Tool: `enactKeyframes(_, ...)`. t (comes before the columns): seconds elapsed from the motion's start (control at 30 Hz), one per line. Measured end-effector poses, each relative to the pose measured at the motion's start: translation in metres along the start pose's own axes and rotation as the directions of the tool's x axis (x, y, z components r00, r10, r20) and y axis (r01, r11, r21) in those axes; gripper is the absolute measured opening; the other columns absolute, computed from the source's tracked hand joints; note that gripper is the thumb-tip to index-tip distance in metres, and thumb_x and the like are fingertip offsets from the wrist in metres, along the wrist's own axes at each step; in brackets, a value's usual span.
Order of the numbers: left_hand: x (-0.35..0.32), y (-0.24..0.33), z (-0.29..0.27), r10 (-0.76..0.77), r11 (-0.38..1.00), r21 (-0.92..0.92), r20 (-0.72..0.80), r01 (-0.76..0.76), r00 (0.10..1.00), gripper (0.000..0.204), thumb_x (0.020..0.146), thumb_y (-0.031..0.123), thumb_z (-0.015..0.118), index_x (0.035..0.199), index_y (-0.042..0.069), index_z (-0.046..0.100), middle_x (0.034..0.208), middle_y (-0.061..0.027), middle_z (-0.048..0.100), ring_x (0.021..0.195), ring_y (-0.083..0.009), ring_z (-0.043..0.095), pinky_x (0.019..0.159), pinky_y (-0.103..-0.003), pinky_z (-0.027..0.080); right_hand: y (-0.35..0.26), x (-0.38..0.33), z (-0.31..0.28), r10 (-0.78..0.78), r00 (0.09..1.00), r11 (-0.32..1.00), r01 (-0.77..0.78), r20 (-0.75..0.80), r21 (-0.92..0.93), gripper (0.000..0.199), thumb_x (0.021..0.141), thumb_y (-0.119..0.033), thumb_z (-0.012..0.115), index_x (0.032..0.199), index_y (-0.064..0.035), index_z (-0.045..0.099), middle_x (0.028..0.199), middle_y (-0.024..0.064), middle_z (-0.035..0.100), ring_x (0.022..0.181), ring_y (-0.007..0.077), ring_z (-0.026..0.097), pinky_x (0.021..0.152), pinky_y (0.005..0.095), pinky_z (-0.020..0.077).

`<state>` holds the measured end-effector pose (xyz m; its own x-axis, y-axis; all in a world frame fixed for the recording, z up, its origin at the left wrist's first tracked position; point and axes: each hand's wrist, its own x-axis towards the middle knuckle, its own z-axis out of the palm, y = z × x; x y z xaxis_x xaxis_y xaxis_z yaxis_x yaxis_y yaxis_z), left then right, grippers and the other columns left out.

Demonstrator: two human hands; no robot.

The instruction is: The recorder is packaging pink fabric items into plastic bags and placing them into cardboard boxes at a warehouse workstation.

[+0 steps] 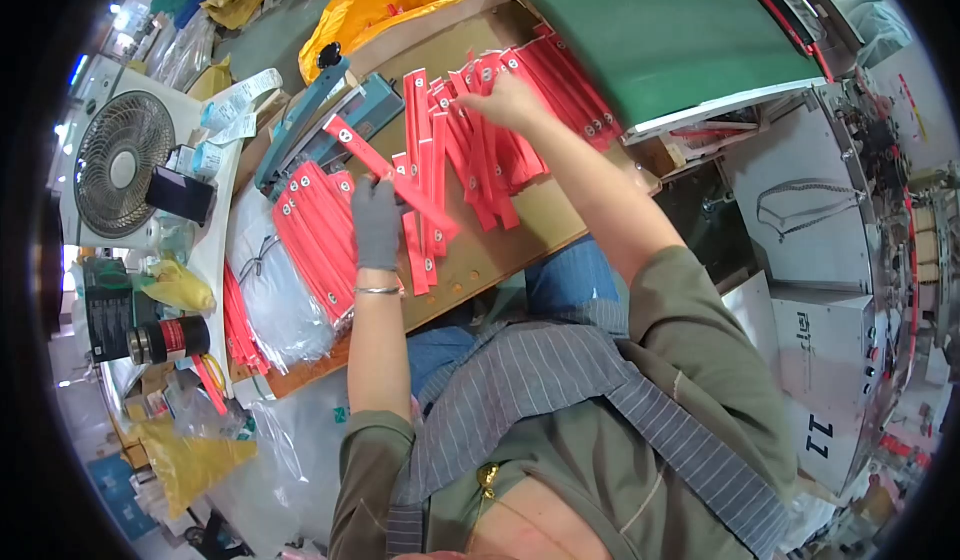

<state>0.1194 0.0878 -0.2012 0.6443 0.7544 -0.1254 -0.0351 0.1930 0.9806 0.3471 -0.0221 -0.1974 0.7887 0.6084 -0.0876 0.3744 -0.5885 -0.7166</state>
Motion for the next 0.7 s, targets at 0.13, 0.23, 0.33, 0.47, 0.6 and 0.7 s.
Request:
enactKeyframes(0.13,-0.050,0.033,-0.009,0.000,0.960,0.275,0.187,-0.053,0.982,0.014,0.092,0.015,0.052,0.097,0.002,0.053,0.084,-0.0068,0.059,0.067,-0.0132,0.059,0.062,-0.027,0.052,-0.022,-0.014,-0.014,-0.216,0.918,0.971,0.238,-0.333,0.026,0.064,0.077,-0.051,0.067,0.104,0.0068,0.058,0.096,0.0207,0.063,0.088,0.0264,0.062,0.076,0.0367,0.0489)
enactKeyframes(0.23,-0.104,0.017,-0.019,-0.013,0.996,-0.084,0.185,0.028,0.983,0.007,0.091,0.010,0.052,0.095,0.004,0.052,0.081,-0.0035,0.055,0.065,-0.0091,0.054,0.057,-0.026,0.049,-0.079,-0.070,0.003,-0.513,0.803,0.850,0.428,0.303,0.307,0.032,0.090,-0.032,0.058,0.087,-0.0004,0.061,0.070,0.0026,0.057,0.062,0.0083,0.052,0.055,0.0266,0.0423)
enactKeyframes(0.33,-0.128,-0.010,-0.012,-0.100,0.993,0.068,0.097,0.094,0.990,0.018,0.092,0.020,0.056,0.096,0.003,0.056,0.080,-0.0038,0.057,0.071,-0.0104,0.053,0.064,-0.025,0.046,-0.067,-0.108,0.016,-0.344,0.923,0.761,0.166,0.174,0.627,0.025,0.094,-0.022,0.052,0.087,-0.0010,0.064,0.071,-0.0017,0.058,0.064,0.0068,0.053,0.056,0.0230,0.0403)
enactKeyframes(0.47,-0.164,-0.002,-0.025,0.251,0.941,0.247,-0.048,-0.232,0.967,0.026,0.093,0.025,0.052,0.081,0.003,0.057,0.059,0.0009,0.050,0.055,-0.0065,0.049,0.051,-0.023,0.042,-0.076,-0.117,0.010,-0.328,0.904,0.788,0.102,0.273,0.607,0.018,0.093,-0.022,0.057,0.088,-0.0056,0.062,0.062,-0.0060,0.044,0.052,0.0030,0.038,0.046,0.0201,0.0276)
enactKeyframes(0.6,-0.203,0.019,-0.046,0.305,0.941,0.216,-0.218,-0.259,0.927,0.029,0.094,0.028,0.052,0.080,0.003,0.059,0.058,0.0020,0.048,0.050,-0.0050,0.046,0.048,-0.022,0.039,-0.104,-0.137,0.036,-0.480,0.808,0.758,0.186,0.342,0.625,0.022,0.093,-0.023,0.058,0.075,-0.0099,0.054,0.056,-0.0059,0.044,0.045,0.0021,0.036,0.041,0.0181,0.0263)
enactKeyframes(0.7,-0.221,0.037,-0.053,0.058,0.994,-0.078,-0.149,-0.070,0.987,0.029,0.094,0.030,0.053,0.081,0.004,0.059,0.057,0.0029,0.046,0.045,-0.0039,0.042,0.042,-0.020,0.033,-0.106,-0.144,0.049,-0.451,0.772,0.484,-0.210,0.447,0.850,0.008,0.092,-0.019,0.056,0.088,-0.0119,0.057,0.067,-0.0055,0.050,0.052,0.0016,0.042,0.043,0.0198,0.0277)
